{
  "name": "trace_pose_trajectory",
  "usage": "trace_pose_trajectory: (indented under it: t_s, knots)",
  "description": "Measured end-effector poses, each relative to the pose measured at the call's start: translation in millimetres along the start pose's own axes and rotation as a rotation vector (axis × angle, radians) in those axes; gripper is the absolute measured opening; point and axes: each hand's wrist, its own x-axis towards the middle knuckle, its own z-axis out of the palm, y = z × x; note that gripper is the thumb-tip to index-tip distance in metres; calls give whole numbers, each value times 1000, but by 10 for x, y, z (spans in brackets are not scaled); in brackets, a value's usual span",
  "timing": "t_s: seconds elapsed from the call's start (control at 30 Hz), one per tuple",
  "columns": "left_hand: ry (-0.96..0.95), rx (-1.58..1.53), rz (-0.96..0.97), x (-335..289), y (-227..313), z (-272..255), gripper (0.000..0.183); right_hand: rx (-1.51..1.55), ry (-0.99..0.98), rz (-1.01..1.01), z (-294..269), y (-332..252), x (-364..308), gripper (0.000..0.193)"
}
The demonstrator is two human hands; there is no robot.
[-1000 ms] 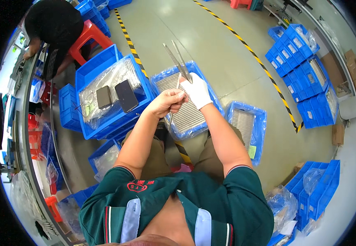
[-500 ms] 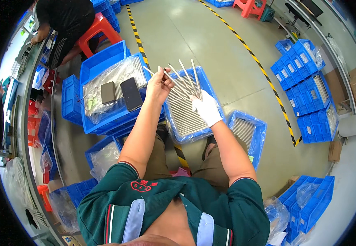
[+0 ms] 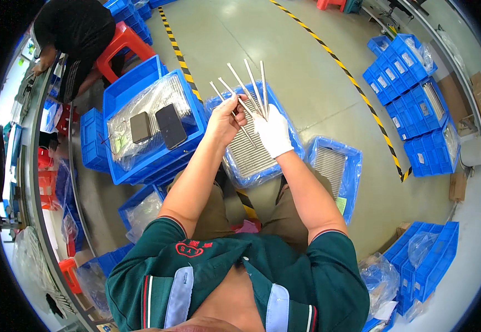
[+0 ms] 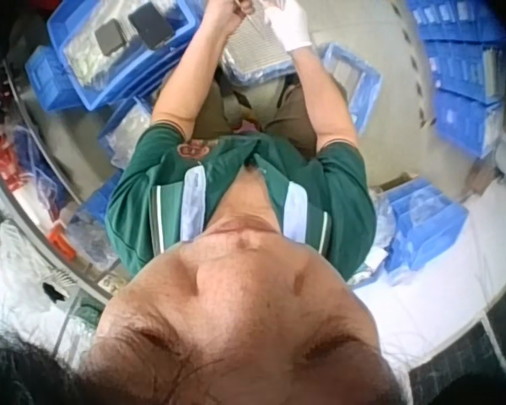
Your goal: The person sits on the floor and repeatedly picks up bundles of thin metal rods from a blue crate, separates them, and places them into another crate. The person wears white gloves and handles the rods one by one or in small groups throughout the clip.
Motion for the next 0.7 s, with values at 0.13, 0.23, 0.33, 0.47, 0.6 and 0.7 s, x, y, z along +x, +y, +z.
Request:
trace_pose_trajectory:
  t_s: [0.13, 0.23, 0.33, 0.47, 0.6, 0.7]
  knots:
    - [18, 75, -29, -42, 59, -7, 27, -6, -17, 19, -10, -74, -29, 18]
    - [78, 176, 33, -49, 36, -29, 26, 21, -21, 23, 21, -62, -36, 18]
    - [78, 201, 82, -44, 31, -60, 25, -3, -21, 25, 51, -72, -60, 18]
    - [77, 94, 65, -84, -1, 11, 25, 87, -20, 61, 89, -95, -58, 18]
    - [84, 278, 64, -182, -118, 129, 24, 3, 77, -27, 134, -110, -41, 19]
    - [26, 190, -35, -228, -247, 142, 25, 38, 99, 14, 141, -69, -7, 21]
